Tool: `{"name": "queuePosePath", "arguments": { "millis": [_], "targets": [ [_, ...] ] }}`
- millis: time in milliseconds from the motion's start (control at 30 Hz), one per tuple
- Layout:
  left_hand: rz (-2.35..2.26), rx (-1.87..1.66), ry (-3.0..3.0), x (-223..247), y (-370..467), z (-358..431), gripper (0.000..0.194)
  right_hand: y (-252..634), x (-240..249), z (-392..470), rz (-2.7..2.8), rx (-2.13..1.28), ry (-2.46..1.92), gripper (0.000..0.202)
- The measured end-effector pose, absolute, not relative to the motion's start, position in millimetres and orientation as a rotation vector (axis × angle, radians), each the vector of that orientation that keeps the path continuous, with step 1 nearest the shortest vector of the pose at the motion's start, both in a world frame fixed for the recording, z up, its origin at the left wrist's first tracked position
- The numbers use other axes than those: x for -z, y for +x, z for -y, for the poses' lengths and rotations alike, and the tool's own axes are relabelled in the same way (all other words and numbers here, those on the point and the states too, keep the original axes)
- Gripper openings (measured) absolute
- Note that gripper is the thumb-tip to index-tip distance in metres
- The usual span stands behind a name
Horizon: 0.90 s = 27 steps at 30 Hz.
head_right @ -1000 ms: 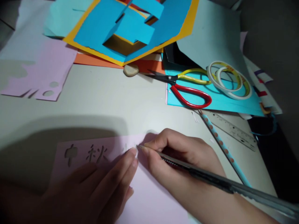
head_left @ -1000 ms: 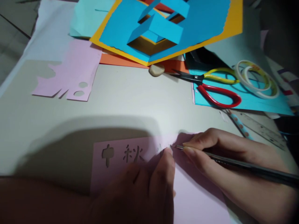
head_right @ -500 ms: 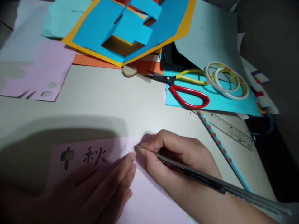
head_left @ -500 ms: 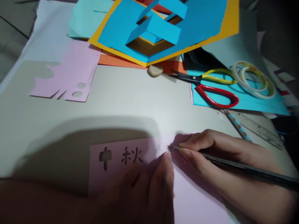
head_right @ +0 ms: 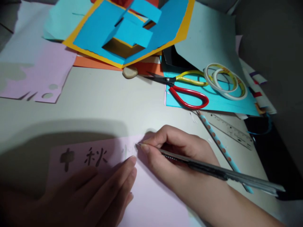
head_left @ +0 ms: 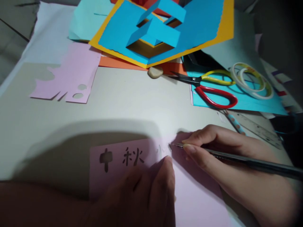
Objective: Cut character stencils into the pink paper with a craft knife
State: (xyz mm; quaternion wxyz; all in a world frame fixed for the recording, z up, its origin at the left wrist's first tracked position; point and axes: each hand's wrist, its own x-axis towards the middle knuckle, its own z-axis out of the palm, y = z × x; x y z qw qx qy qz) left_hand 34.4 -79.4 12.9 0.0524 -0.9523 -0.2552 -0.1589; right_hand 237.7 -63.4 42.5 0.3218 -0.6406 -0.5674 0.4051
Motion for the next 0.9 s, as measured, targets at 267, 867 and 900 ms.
{"name": "queuePosePath", "arguments": {
  "millis": [267,867,900],
  "targets": [
    [0.829,0.601,-2.865,-1,37,92,0.025,237,-41,61,1.520,-1.020,-1.697,0.009],
    [0.998,0.333,-2.935,5,19,108,0.036,241,-35,53,1.496,-1.026,-1.596,0.015],
    [1.062,0.329,-2.943,4,19,108,0.034,241,-35,54,1.506,-1.017,-1.600,0.015]
  ]
}}
